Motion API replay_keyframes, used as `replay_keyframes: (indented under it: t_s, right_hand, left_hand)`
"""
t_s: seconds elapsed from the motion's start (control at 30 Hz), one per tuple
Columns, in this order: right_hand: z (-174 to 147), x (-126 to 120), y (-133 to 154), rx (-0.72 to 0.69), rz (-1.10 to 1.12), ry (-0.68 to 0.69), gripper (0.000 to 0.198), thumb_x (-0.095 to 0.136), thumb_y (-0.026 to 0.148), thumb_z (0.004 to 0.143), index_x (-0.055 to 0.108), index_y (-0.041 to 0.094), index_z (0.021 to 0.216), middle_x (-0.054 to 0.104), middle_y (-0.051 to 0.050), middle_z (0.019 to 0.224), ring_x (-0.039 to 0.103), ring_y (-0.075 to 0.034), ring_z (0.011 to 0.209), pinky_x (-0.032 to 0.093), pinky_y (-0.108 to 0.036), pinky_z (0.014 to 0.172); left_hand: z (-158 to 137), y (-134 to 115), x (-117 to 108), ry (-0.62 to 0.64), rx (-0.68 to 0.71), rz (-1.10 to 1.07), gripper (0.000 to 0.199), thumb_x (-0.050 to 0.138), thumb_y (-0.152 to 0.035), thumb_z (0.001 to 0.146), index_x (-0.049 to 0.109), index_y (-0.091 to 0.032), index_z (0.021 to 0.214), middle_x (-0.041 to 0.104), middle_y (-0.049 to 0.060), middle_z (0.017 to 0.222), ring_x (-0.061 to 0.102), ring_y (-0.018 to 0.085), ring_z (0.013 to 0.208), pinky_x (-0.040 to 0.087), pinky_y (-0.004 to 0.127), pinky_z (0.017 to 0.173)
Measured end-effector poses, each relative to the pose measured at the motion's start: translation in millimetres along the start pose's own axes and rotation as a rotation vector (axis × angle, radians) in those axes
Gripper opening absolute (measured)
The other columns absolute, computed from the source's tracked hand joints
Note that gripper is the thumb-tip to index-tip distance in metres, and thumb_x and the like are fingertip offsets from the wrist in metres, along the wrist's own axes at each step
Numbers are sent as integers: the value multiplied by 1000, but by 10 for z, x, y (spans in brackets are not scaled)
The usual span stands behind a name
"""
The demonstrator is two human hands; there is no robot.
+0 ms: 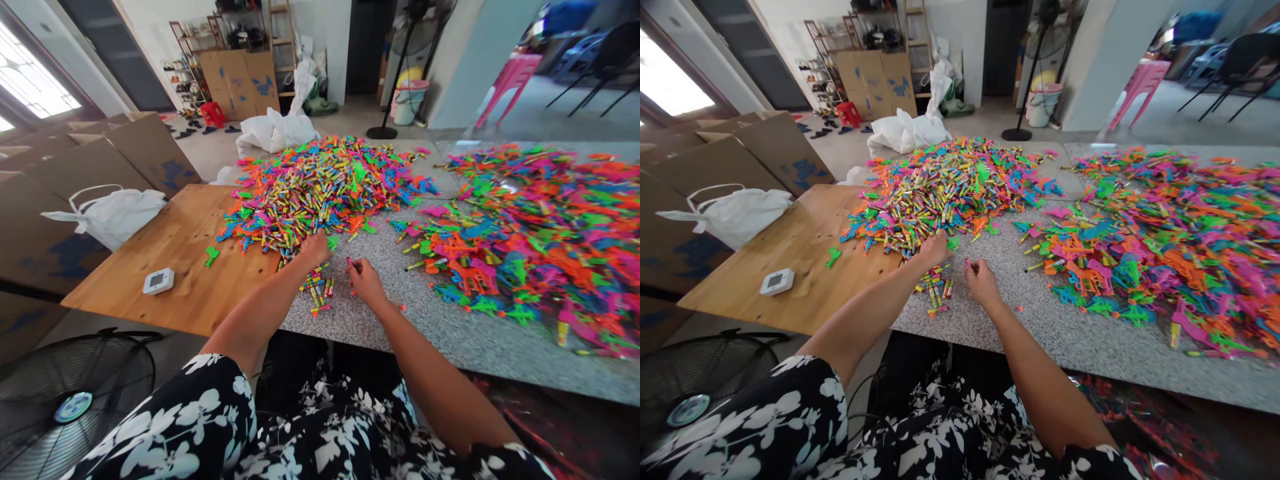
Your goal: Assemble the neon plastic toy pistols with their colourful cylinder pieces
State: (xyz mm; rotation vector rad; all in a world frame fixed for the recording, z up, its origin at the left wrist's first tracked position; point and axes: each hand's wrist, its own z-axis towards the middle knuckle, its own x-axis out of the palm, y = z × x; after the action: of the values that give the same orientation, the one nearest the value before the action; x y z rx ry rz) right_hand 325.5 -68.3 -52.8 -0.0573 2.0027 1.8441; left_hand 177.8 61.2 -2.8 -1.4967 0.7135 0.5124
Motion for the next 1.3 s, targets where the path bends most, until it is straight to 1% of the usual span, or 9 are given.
replay_keyframes:
  t_s: [0.2, 0.4, 0.5, 0.6, 0.7, 0.77, 0.9, 1.1, 1.3]
  right_hand:
    - [27, -54, 195, -19, 208, -74, 37, 61, 60, 89, 53, 25, 98, 75, -6, 97, 62, -15, 62, 49, -27, 50]
    - [15, -58, 399, -60, 289, -118, 46, 66, 66, 85, 56, 24, 99, 70, -3, 89, 67, -17, 68, 52, -27, 50]
    - [-18, -21, 396, -50, 285, -78, 48, 71, 67, 82, 57, 23, 95, 68, -2, 85, 66, -17, 65, 52, -27, 48]
    - [-49, 12, 350, -34, 303, -107, 48, 73, 66, 80, 57, 23, 95, 67, -2, 82, 66, -18, 65, 55, -28, 50]
    - [-59, 39, 306, -31, 317, -138, 46, 74, 63, 79, 57, 23, 95, 67, -1, 82, 66, -18, 65, 56, -30, 52]
    - [-56, 56, 281, -19, 321, -160, 43, 73, 61, 79, 56, 24, 94, 66, -1, 79, 66, -18, 64, 57, -30, 52]
    - [-40, 64, 243, 13, 318, -207, 40, 71, 59, 80, 55, 25, 92, 66, -2, 81, 65, -18, 65, 57, -30, 51]
    - [-34, -43, 289, -41, 266, -121, 41, 71, 60, 81, 60, 23, 96, 66, -1, 82, 59, -15, 61, 50, -26, 48]
    - [-57, -152, 335, -51, 280, 99, 42, 75, 61, 80, 62, 23, 94, 64, 3, 69, 54, -13, 52, 46, -26, 47]
  left_hand:
    - [-326, -63, -247, 41, 313, -102, 48, 90, -19, 64, 58, -25, 99, 67, 5, 95, 65, 28, 102, 45, 36, 101]
    - [-671, -68, -291, 192, 383, -276, 52, 90, -20, 63, 61, -22, 106, 66, 2, 98, 63, 21, 91, 49, 33, 94]
    - [-751, -9, -259, 255, 353, -407, 63, 93, -20, 60, 63, -22, 115, 69, 5, 106, 67, 22, 100, 51, 33, 95]
    - [-753, 55, -215, 352, 206, -609, 71, 94, -21, 63, 61, -21, 126, 72, 8, 109, 71, 21, 95, 55, 31, 85]
    - [-715, 116, -168, 411, -25, -772, 52, 87, -32, 77, 62, -19, 120, 73, 6, 100, 72, 18, 78, 54, 27, 68]
    - [-691, 155, -137, 359, -118, -849, 41, 84, -36, 83, 64, -18, 114, 72, 4, 94, 71, 15, 73, 54, 25, 63]
    - [-672, 222, -93, 269, -115, -848, 35, 85, -29, 80, 67, -17, 108, 67, -1, 82, 64, 11, 64, 52, 21, 58]
    - [-659, 248, -134, 289, -77, -879, 60, 81, -13, 71, 64, -19, 129, 62, -5, 79, 60, 8, 61, 44, 17, 53]
    - [-619, 237, -232, 508, -94, -909, 45, 88, -28, 71, 73, -16, 112, 73, 3, 89, 66, 12, 67, 51, 23, 60]
